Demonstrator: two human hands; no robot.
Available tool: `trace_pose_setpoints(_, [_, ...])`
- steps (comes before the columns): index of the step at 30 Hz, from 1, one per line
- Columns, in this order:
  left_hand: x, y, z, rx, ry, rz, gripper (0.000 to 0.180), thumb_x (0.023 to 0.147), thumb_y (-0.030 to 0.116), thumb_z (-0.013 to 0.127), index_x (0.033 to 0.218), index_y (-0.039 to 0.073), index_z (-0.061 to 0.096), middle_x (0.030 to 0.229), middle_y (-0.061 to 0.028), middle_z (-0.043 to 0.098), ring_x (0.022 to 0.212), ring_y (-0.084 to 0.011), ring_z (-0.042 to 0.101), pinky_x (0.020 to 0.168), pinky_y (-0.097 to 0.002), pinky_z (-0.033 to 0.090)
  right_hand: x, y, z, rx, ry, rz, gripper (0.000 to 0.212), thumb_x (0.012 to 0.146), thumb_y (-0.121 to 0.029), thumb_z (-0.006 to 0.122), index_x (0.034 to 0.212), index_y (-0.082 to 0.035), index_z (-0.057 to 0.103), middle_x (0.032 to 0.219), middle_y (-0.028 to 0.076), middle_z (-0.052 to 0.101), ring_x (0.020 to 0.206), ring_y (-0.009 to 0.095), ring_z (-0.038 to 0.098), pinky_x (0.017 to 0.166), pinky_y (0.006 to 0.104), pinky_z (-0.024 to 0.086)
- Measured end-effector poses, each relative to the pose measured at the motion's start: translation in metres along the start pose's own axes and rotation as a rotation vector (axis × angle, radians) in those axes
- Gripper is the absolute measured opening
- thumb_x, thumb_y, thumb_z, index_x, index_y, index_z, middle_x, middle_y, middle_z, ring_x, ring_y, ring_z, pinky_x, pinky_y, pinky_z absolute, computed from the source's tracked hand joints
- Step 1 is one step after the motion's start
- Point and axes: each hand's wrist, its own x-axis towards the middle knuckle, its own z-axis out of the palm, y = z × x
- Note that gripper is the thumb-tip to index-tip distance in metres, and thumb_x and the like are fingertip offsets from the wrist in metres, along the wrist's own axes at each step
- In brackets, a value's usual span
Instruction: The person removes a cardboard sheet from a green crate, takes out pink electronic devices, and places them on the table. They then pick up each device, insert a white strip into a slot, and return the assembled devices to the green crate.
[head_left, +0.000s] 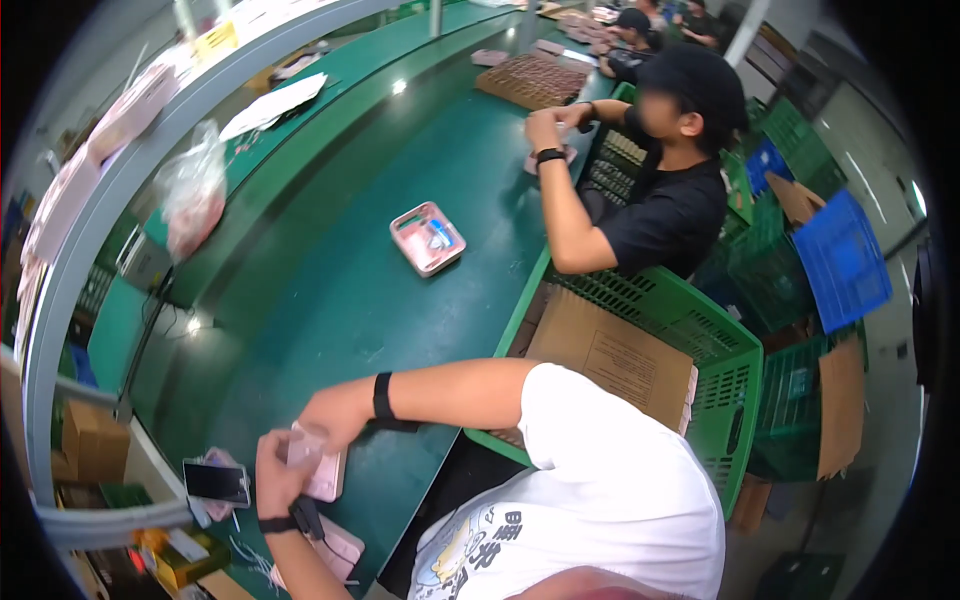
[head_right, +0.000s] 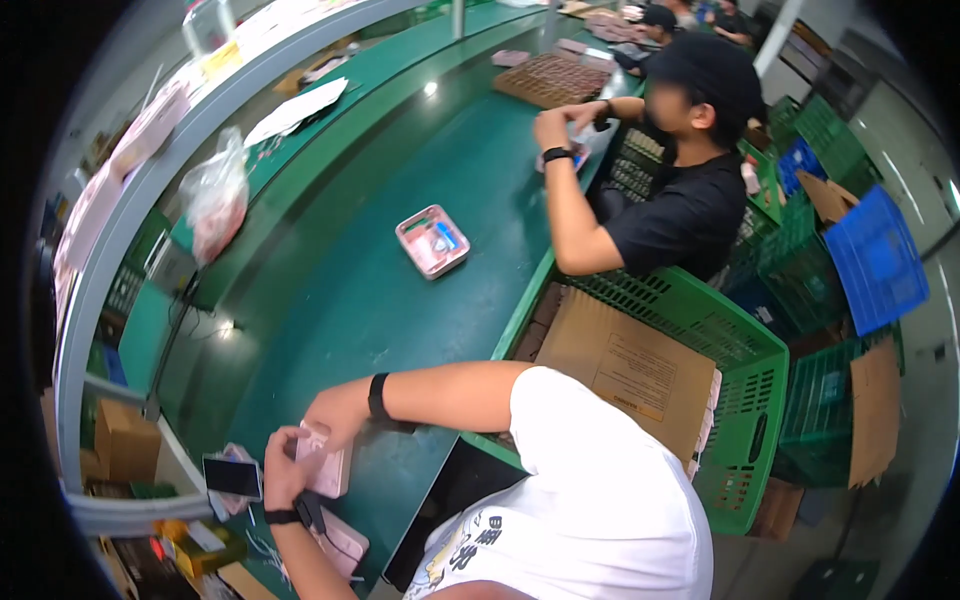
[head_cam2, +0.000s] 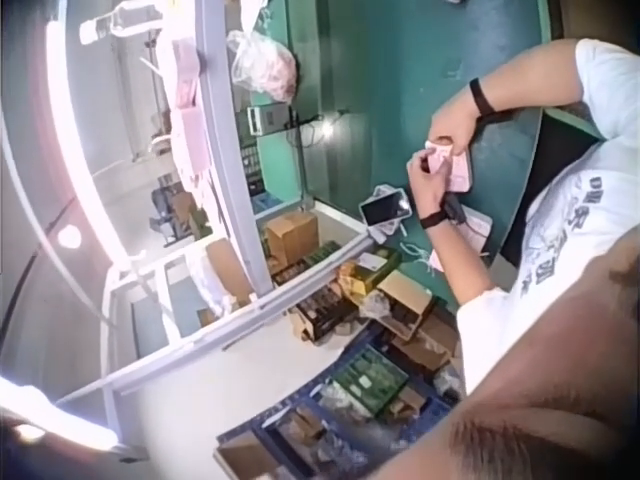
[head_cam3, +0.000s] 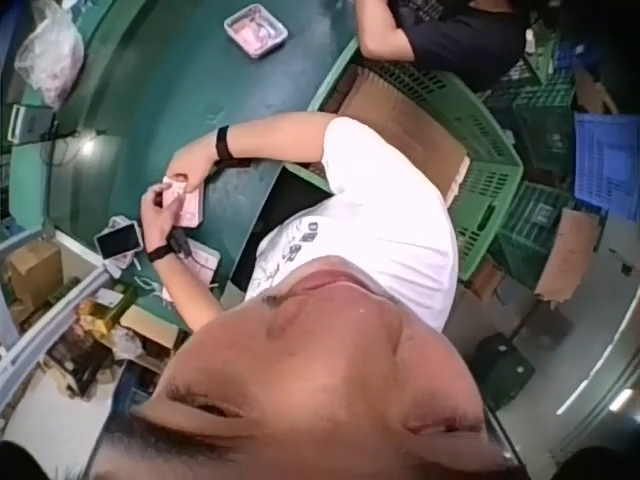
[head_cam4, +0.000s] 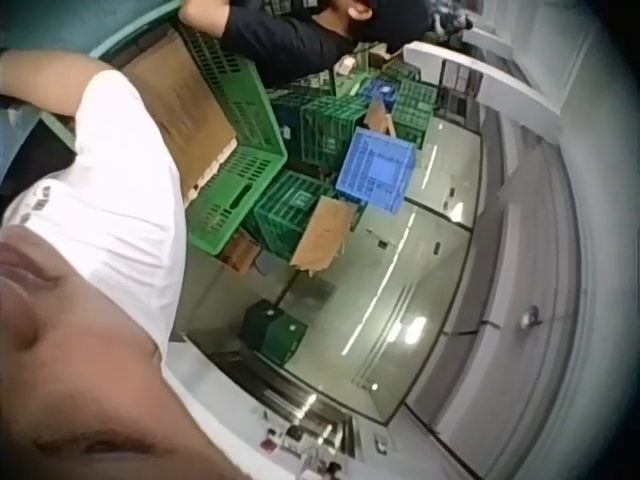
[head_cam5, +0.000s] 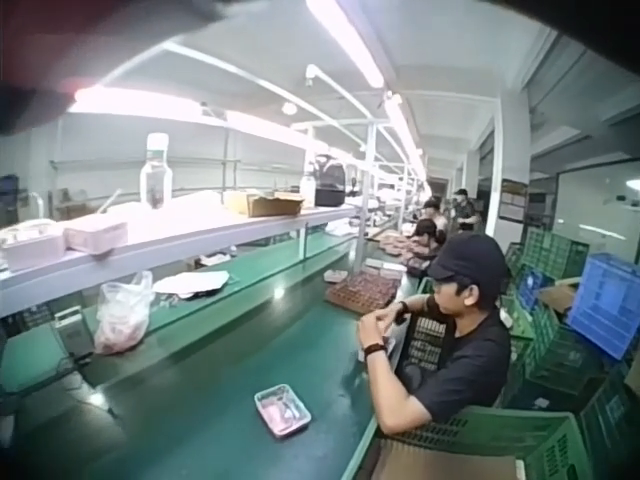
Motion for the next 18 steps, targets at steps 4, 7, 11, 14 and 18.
trace_pose_setpoints(4, [-0.029, 0.024, 0.006, 0.012, 0.208, 0.053, 0.051, 0.078, 0.018, 0.098, 0.120, 0.003, 0.072, 0.124, -0.0192, 0.066, 0.119, -0.0369, 0.068, 0.105, -0.0454, 0.057, -0.002, -0.011, -0.022, 0.067, -0.062, 0.005, 0.031, 0.083, -0.031, 0.080, 0.100, -0.006, 0.079, 0.094, 0.020, 0.081, 0.084, 0.037, 0.077, 0.077, 0.0499, 0.061])
trace_pose_setpoints(7, [-0.052, 0.033, 0.023, 0.298, 0.251, 0.242, 0.082, 0.075, 0.027, 0.102, 0.144, 0.003, 0.066, 0.149, -0.0236, 0.061, 0.139, -0.0462, 0.058, 0.116, -0.0523, 0.052, -0.009, -0.012, -0.036, 0.075, -0.040, 0.020, 0.030, 0.086, -0.027, 0.078, 0.106, -0.005, 0.079, 0.098, 0.022, 0.081, 0.088, 0.038, 0.078, 0.080, 0.0496, 0.062])
trace_pose_setpoints(11, [-0.062, 0.035, 0.026, 0.312, 0.230, 0.153, 0.094, 0.076, 0.023, 0.101, 0.158, 0.005, 0.059, 0.157, -0.0238, 0.057, 0.145, -0.0457, 0.055, 0.120, -0.0524, 0.051, -0.009, -0.008, -0.046, 0.081, -0.011, 0.149, 0.030, 0.095, -0.028, 0.078, 0.110, -0.003, 0.073, 0.103, 0.018, 0.078, 0.092, 0.033, 0.075, 0.082, 0.0430, 0.059])
trace_pose_setpoints(14, [-0.064, 0.022, 0.020, 0.190, 0.256, 0.182, 0.092, 0.081, 0.019, 0.097, 0.162, 0.006, 0.056, 0.156, -0.0212, 0.060, 0.142, -0.0423, 0.061, 0.117, -0.0506, 0.055, -0.005, -0.018, -0.046, 0.087, 0.094, 0.027, 0.041, 0.095, -0.035, 0.082, 0.121, -0.005, 0.073, 0.120, 0.018, 0.076, 0.105, 0.034, 0.074, 0.090, 0.0453, 0.058])
trace_pose_setpoints(18, [-0.054, 0.022, 0.016, -0.484, 0.081, -0.144, 0.070, 0.102, 0.029, 0.081, 0.163, 0.006, 0.055, 0.152, -0.0164, 0.066, 0.131, -0.0344, 0.072, 0.106, -0.0460, 0.062, -0.019, -0.066, -0.052, -0.180, 0.358, -0.465, 0.072, 0.088, -0.048, 0.091, 0.146, -0.011, 0.067, 0.145, 0.014, 0.068, 0.127, 0.034, 0.068, 0.103, 0.0519, 0.053])
